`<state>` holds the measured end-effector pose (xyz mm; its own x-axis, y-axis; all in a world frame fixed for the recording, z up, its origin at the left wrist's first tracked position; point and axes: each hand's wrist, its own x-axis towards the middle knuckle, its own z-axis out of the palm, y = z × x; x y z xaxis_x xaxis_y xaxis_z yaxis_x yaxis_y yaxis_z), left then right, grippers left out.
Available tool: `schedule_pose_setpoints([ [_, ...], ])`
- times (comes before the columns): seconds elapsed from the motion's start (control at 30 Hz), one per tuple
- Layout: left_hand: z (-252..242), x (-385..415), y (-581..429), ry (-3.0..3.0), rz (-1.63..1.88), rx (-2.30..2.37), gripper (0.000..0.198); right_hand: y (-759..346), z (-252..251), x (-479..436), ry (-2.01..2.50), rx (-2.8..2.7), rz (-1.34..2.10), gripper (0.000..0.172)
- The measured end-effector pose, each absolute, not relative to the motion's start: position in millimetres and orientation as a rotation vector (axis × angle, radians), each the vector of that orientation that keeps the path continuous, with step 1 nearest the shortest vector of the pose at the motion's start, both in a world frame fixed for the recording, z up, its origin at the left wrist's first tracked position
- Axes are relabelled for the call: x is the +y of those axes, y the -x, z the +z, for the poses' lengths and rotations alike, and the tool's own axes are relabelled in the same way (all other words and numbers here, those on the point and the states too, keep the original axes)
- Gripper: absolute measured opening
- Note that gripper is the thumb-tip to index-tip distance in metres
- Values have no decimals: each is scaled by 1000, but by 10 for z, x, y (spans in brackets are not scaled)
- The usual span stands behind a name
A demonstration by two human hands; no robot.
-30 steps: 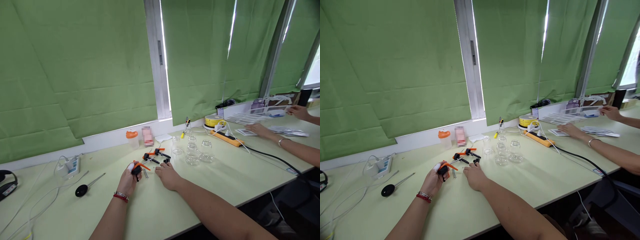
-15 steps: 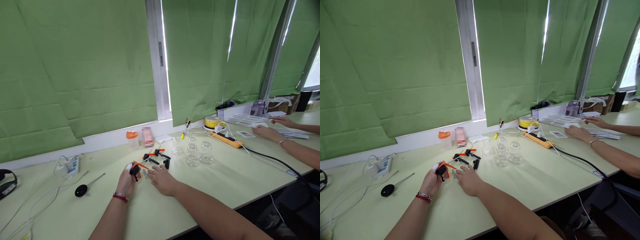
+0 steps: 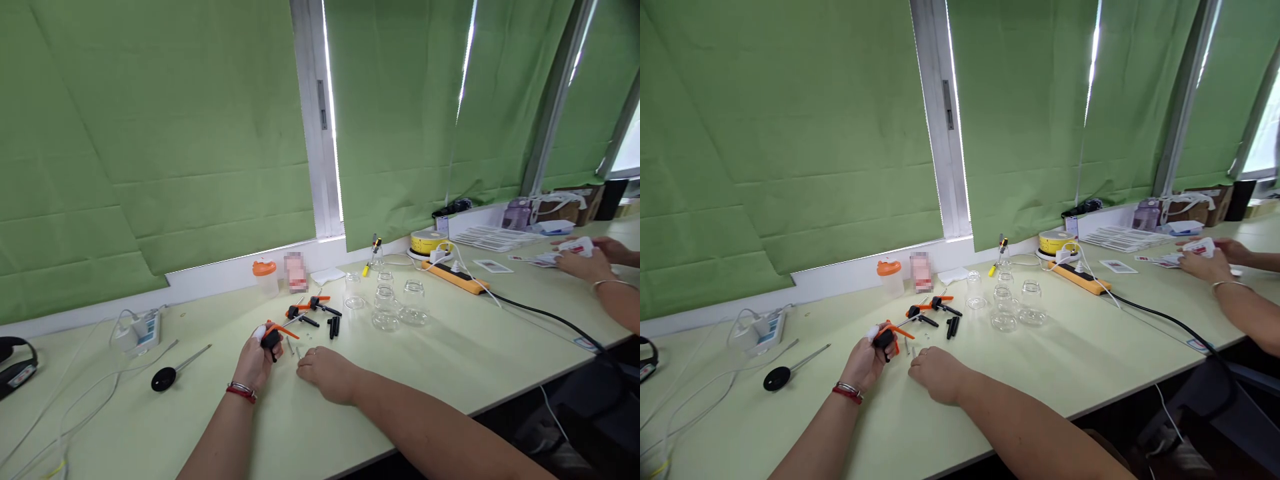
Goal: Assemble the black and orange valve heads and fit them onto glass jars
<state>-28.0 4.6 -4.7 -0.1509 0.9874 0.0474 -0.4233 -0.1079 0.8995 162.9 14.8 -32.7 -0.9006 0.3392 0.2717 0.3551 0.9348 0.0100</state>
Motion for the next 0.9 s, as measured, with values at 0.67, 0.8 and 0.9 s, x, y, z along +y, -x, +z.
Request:
schedule_pose_setpoints([
  [0.67,-111,-26,-82,-738,1323,895,21,-1526,-309,-21,299,-2810,-461,14],
  [0.8,-102,-38,-116,-701,1281,903,20,-1530,-305,-4,312,-2825,-392,16],
  [0.9,-84,-60,-136,-683,1258,943,20,-1531,-298,-8,282,-2822,-414,18],
])
